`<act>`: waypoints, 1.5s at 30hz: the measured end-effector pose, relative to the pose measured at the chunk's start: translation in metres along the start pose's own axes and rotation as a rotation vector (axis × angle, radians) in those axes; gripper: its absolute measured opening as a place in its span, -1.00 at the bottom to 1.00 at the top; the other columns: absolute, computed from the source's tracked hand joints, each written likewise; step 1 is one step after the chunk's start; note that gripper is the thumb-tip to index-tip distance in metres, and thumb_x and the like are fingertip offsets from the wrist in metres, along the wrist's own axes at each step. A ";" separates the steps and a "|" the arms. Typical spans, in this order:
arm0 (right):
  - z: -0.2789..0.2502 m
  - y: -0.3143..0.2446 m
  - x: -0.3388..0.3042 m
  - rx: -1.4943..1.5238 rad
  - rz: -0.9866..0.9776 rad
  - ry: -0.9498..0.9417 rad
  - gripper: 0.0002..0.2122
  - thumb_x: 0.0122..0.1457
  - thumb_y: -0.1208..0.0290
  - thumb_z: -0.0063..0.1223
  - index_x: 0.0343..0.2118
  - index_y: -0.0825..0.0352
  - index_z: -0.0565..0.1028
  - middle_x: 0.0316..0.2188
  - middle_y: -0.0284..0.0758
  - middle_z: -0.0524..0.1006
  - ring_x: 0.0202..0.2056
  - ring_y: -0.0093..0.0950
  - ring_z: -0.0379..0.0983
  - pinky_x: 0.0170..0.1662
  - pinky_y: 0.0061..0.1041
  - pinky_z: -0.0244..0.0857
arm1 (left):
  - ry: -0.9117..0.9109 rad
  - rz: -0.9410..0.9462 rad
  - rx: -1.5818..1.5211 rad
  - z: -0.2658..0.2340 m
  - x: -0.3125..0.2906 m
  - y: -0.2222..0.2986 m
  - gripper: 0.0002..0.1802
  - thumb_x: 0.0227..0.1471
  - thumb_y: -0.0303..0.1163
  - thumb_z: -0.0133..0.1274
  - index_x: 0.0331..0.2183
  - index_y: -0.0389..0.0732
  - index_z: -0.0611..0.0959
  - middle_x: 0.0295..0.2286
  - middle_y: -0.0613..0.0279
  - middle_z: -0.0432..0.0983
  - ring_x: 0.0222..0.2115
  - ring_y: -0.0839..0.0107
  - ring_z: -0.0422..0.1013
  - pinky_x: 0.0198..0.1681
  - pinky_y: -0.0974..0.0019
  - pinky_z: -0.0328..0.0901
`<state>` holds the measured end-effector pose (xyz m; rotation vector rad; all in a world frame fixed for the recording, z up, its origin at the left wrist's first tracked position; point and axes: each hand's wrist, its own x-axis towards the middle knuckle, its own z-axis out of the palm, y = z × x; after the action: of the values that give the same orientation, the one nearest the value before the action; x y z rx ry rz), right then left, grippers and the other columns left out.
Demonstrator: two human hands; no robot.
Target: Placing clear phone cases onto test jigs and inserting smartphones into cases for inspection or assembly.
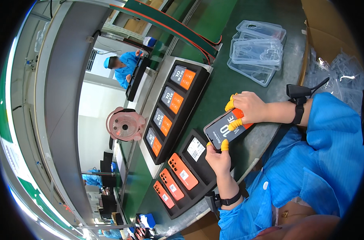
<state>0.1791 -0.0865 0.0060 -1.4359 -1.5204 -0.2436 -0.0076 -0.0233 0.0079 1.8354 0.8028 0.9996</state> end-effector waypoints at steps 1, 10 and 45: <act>0.001 0.001 0.000 -0.008 0.002 0.017 -0.53 -0.38 -0.03 0.14 -0.54 0.34 0.42 -0.57 -0.34 0.38 -0.52 -0.39 0.33 -0.46 -0.48 0.14 | 0.002 -0.001 -0.003 0.002 0.001 0.001 -0.81 -0.23 -0.52 0.08 -0.46 -0.35 0.45 -0.55 0.27 0.45 -0.52 0.62 0.30 -0.42 0.54 0.20; -0.011 -0.001 0.007 -0.015 0.126 -0.111 -0.61 -0.33 0.13 0.18 -0.50 0.32 0.40 -0.54 -0.32 0.39 -0.45 -0.35 0.35 -0.40 -0.42 0.19 | -0.219 -0.078 -0.059 -0.013 0.011 -0.003 -0.63 -0.21 -0.47 0.09 -0.29 -0.31 0.38 -0.38 0.26 0.39 -0.37 0.56 0.29 -0.29 0.51 0.17; 0.035 -0.053 0.005 0.847 0.443 0.156 -0.72 -0.21 0.37 0.19 -0.49 0.46 0.40 -0.56 -0.32 0.30 -0.51 -0.54 0.27 -0.42 -0.61 0.18 | 0.094 0.145 0.484 0.022 -0.034 0.005 -0.72 -0.24 -0.60 -0.05 -0.34 -0.40 0.40 -0.55 0.01 0.46 -0.51 0.29 0.44 -0.45 0.39 0.27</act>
<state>0.1176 -0.0730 0.0177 -0.9817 -0.9471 0.4975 -0.0038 -0.0615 -0.0049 2.2966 1.0491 1.0526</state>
